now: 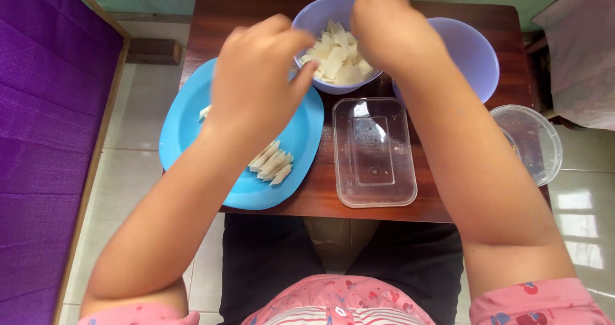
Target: Rolling individual peanuts into small white wrappers to create snacks.
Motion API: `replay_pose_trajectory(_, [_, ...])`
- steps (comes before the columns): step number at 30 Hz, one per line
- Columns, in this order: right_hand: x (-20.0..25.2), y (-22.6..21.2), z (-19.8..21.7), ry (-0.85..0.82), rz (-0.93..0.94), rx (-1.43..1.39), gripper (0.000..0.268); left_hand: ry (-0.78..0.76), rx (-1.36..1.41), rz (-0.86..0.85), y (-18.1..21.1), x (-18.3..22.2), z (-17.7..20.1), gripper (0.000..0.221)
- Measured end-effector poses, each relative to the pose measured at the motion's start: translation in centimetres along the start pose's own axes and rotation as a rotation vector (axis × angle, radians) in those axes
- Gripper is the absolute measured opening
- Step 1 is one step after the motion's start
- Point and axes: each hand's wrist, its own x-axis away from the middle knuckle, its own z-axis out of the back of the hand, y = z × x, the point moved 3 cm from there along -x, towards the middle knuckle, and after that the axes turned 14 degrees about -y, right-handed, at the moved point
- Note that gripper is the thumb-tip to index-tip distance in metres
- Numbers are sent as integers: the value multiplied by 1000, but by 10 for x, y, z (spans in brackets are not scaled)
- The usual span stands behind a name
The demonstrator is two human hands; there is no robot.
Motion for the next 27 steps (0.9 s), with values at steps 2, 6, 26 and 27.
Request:
replay_pose_trajectory(2, [-23,-1,-10,-108,-91,118,29,-26,-228,-27,-1,-45,-28,24])
replay_pose_trajectory(6, [-40,-5,-25,-310,-112,168,12,-897,-520,254,-8,-103,-88,18])
replay_pose_trajectory(26, [8,31,11,194,241,-222,13,-440,-39,285,-33,-87,-76,30])
replay_pose_trajectory(27, [9,31,10,175,226,-249,13,-421,-15,272,-33,-85,-77,44])
